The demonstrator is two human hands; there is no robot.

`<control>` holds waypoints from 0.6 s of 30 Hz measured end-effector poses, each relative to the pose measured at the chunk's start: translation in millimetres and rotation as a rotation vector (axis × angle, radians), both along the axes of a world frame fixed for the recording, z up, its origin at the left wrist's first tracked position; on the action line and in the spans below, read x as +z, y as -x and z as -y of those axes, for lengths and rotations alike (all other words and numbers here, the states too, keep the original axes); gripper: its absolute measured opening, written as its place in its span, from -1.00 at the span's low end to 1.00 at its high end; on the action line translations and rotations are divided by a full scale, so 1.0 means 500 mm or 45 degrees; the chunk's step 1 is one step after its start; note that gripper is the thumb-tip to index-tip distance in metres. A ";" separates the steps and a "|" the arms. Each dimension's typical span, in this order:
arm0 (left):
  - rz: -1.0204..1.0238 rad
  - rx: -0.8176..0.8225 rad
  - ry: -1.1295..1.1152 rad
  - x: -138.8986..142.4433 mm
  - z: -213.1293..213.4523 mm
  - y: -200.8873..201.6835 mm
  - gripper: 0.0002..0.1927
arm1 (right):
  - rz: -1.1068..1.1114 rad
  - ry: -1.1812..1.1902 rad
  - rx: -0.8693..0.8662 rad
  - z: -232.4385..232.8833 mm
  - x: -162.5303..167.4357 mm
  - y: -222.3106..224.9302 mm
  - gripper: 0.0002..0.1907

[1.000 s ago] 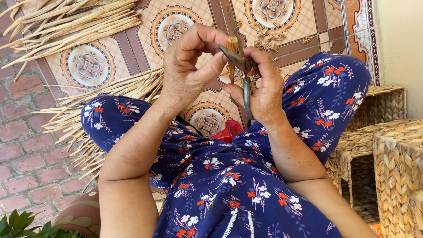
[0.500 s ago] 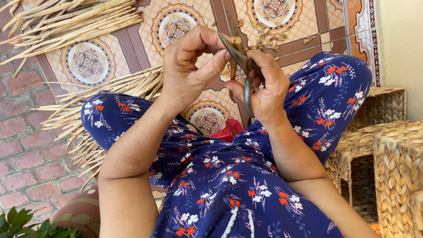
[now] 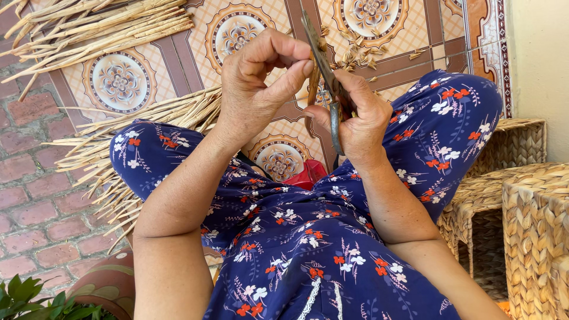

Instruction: The person sits on a tiled floor and repeatedly picks up thin dried sticks, trims their ends with shears, and places the trimmed pieces into a pile. The person continues this repetitive trimming process throughout the clip.

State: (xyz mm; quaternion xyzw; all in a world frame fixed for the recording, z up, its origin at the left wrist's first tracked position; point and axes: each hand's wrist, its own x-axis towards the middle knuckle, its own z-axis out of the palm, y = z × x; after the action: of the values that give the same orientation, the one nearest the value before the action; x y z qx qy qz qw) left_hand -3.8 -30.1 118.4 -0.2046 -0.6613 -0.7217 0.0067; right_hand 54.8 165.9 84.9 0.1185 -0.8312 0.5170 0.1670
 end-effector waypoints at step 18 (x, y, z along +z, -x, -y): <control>0.574 2.313 0.842 -0.343 0.713 -0.110 -0.92 | 0.158 0.640 0.162 -0.041 -0.031 0.014 -0.48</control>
State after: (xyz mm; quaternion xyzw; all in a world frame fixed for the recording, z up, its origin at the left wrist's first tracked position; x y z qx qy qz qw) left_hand 51.4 -386.6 -53.1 0.5303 -0.7208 -0.2439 0.3737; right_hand 47.9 186.5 69.5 0.0933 -0.6763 0.7228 0.1072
